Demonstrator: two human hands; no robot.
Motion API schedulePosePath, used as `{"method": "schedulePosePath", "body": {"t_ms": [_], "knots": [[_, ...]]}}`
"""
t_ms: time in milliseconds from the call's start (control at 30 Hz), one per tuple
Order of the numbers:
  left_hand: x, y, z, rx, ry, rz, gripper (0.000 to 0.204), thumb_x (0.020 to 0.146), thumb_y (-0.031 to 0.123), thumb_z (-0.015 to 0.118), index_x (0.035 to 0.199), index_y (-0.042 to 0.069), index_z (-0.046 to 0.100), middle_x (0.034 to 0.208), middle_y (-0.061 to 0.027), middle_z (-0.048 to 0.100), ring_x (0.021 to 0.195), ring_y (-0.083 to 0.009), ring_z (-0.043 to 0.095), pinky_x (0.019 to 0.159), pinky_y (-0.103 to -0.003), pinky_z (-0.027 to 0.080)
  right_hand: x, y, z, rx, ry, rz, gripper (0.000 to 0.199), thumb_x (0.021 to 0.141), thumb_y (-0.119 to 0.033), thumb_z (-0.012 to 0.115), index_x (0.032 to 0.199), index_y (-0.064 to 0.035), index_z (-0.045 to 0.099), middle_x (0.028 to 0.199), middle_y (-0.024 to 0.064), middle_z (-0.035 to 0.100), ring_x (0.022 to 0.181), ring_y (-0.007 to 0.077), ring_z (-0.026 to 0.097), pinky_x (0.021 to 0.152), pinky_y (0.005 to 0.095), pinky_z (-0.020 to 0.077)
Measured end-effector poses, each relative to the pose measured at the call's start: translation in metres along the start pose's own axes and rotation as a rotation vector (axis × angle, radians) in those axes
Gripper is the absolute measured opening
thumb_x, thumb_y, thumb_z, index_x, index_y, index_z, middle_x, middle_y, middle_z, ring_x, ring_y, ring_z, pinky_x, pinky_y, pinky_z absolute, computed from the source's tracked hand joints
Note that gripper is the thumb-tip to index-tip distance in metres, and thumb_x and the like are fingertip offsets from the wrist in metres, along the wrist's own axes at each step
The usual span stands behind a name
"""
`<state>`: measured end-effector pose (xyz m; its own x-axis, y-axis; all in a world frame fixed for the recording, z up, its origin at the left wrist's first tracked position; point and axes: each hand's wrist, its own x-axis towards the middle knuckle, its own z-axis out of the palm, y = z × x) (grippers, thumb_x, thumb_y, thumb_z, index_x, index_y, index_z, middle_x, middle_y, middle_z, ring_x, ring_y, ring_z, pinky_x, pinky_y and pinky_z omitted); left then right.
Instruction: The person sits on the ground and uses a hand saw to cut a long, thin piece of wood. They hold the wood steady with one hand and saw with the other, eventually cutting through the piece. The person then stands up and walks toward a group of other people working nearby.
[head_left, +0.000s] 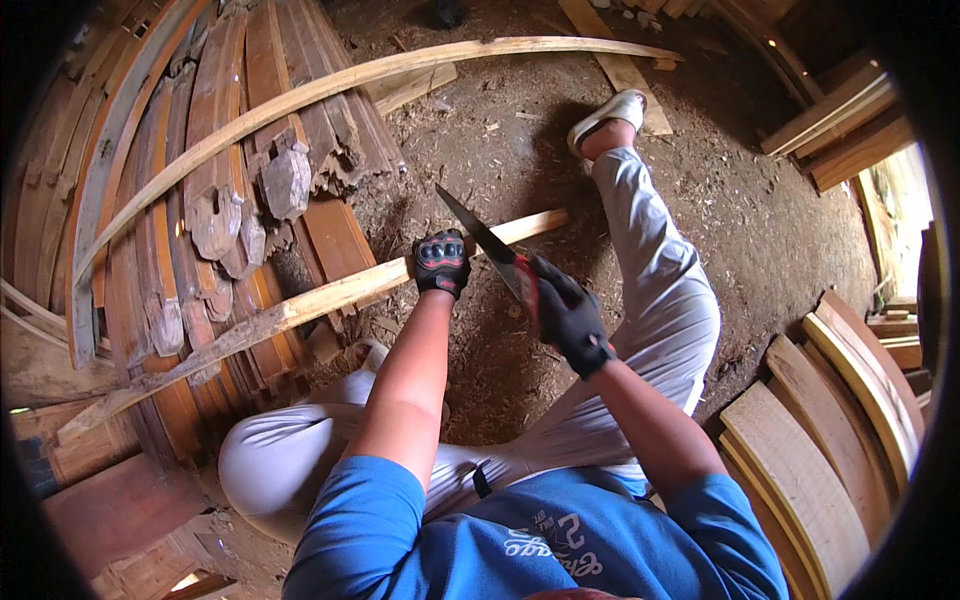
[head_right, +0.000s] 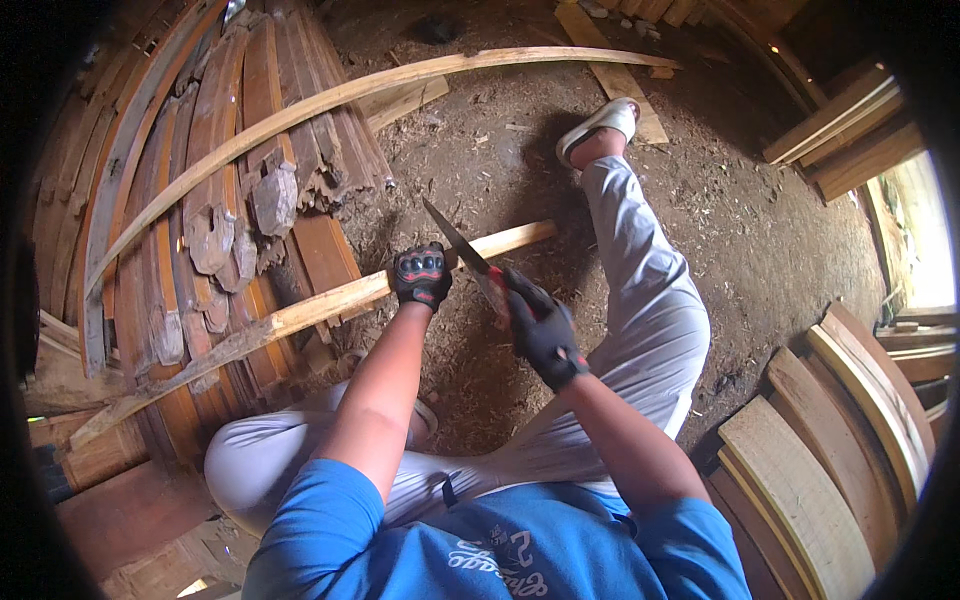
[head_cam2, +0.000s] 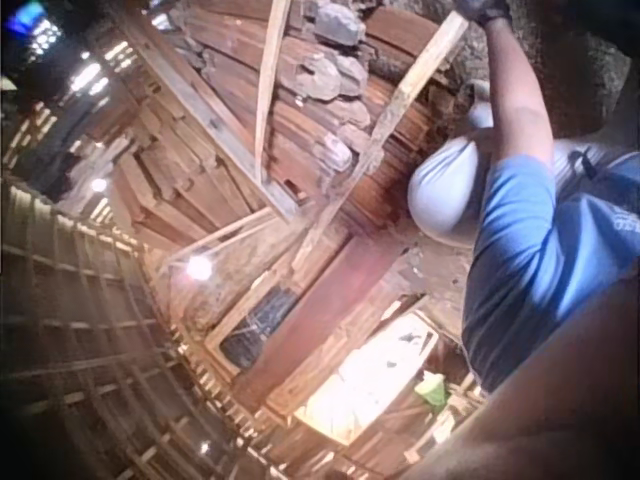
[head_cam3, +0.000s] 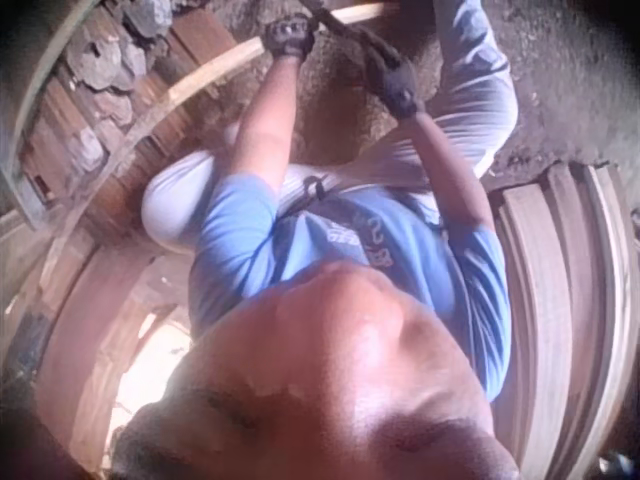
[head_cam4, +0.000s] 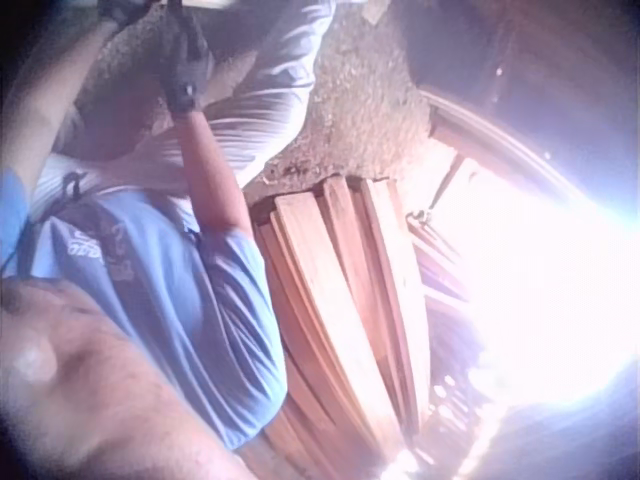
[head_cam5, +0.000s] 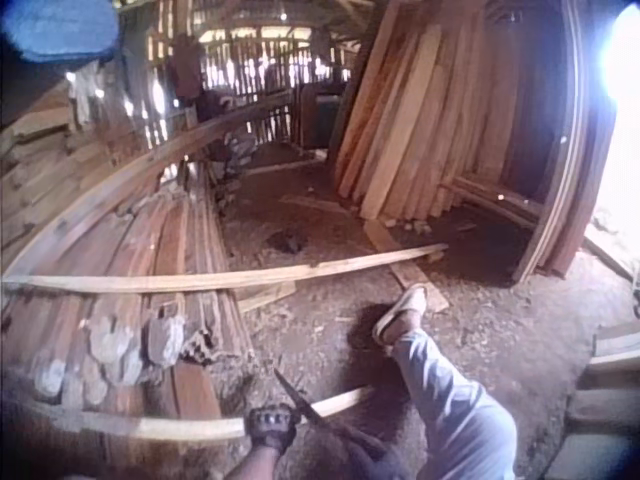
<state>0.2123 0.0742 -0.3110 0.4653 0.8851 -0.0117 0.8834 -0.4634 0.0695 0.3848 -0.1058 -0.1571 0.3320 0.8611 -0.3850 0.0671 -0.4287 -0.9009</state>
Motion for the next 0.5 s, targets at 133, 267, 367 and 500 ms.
{"method": "schedulePosePath", "body": {"t_ms": [133,267,367,500], "knots": [[-0.003,0.007,0.0,0.052,-0.018,0.022,0.016,0.088,0.021,0.062,0.093,0.014,0.075,0.092,-0.0119,0.077,0.088,-0.031,0.075,0.079,-0.048,0.055,-0.091,-0.023,-0.067,0.026,-0.052,0.159,0.045,0.107,-0.027,0.055,0.148,-0.0083,0.061,0.091,0.0016,0.067,0.067,0.0074,0.059,0.064,0.0276,0.0515],[-0.011,0.003,0.011,0.056,0.023,0.034,0.017,0.09,0.021,0.058,0.096,0.014,0.073,0.093,-0.0114,0.076,0.09,-0.0297,0.074,0.079,-0.048,0.054,-0.101,-0.023,-0.074,-0.015,-0.041,0.112,0.047,0.107,-0.03,0.054,0.147,-0.0043,0.06,0.098,0.0059,0.072,0.069,0.0103,0.062,0.068,0.0292,0.0527],[-0.011,0.006,-0.002,0.049,-0.016,0.028,0.017,0.089,0.021,0.059,0.094,0.014,0.074,0.092,-0.0125,0.075,0.09,-0.0305,0.074,0.08,-0.048,0.054,-0.044,-0.023,-0.035,-0.063,-0.047,0.114,0.044,0.105,-0.03,0.057,0.143,-0.0066,0.064,0.11,0.0105,0.076,0.089,0.0168,0.069,0.082,0.0327,0.0548],[-0.002,0.019,-0.011,-0.029,-0.053,0.032,0.017,0.085,0.02,0.062,0.094,0.013,0.075,0.093,-0.0136,0.076,0.091,-0.0331,0.074,0.082,-0.047,0.055,0.05,0.052,0.029,-0.096,0.137,-0.271,0.039,0.104,-0.025,0.057,0.138,-0.0088,0.067,0.121,0.0167,0.076,0.11,0.0302,0.074,0.096,0.0377,0.0552]]}}
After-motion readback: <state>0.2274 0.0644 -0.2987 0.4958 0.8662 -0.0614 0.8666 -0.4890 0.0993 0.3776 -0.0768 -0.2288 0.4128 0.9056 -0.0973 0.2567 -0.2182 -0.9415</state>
